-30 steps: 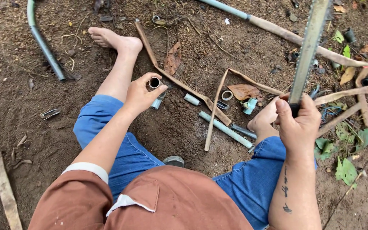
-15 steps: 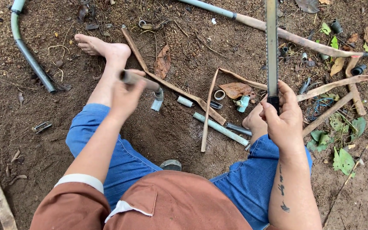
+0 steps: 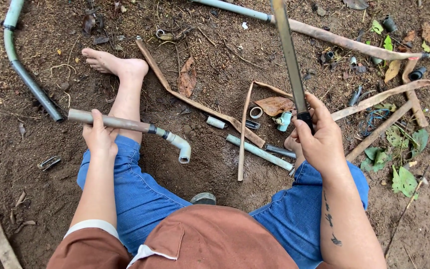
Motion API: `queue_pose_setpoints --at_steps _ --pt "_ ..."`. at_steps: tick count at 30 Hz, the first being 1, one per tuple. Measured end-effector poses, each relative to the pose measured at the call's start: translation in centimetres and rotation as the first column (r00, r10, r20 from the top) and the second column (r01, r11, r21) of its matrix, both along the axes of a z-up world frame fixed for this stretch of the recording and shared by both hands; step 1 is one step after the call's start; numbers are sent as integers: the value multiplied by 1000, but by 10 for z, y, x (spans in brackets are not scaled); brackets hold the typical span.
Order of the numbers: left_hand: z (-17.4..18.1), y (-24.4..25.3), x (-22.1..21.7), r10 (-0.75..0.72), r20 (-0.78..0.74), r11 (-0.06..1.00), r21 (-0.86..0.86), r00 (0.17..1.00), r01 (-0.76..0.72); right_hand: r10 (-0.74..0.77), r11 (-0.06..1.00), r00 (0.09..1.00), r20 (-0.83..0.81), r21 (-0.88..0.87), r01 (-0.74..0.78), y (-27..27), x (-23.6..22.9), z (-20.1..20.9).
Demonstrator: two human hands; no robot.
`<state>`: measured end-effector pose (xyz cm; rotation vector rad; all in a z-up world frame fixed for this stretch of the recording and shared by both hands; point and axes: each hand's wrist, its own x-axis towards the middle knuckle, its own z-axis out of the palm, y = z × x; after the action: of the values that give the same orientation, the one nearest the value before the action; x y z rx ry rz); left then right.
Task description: Sawing a PVC pipe and attempting to assemble a structure using various pipes and connectors on the ground.
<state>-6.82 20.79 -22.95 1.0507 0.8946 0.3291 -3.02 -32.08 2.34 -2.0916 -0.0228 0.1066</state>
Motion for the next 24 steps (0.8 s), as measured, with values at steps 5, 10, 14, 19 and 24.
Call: queue_pose_setpoints --at_steps 5,10,14,19,24 --pt "-27 19 10 -79 -163 988 117 983 99 -17 986 985 -171 -167 -12 35 10 12" --pt "-44 21 23 -78 -211 984 143 974 109 280 689 921 -271 -611 -390 32 44 -72" --pt "-56 17 32 -158 -352 928 267 922 261 233 548 943 -237 -769 -329 21 123 -141" --pt "-62 22 32 -281 -545 802 318 790 505 -75 650 980 -184 -754 -92 14 189 -242" --pt "-45 20 28 -331 -591 730 334 736 596 -355 807 912 -204 -559 189 22 214 -342"
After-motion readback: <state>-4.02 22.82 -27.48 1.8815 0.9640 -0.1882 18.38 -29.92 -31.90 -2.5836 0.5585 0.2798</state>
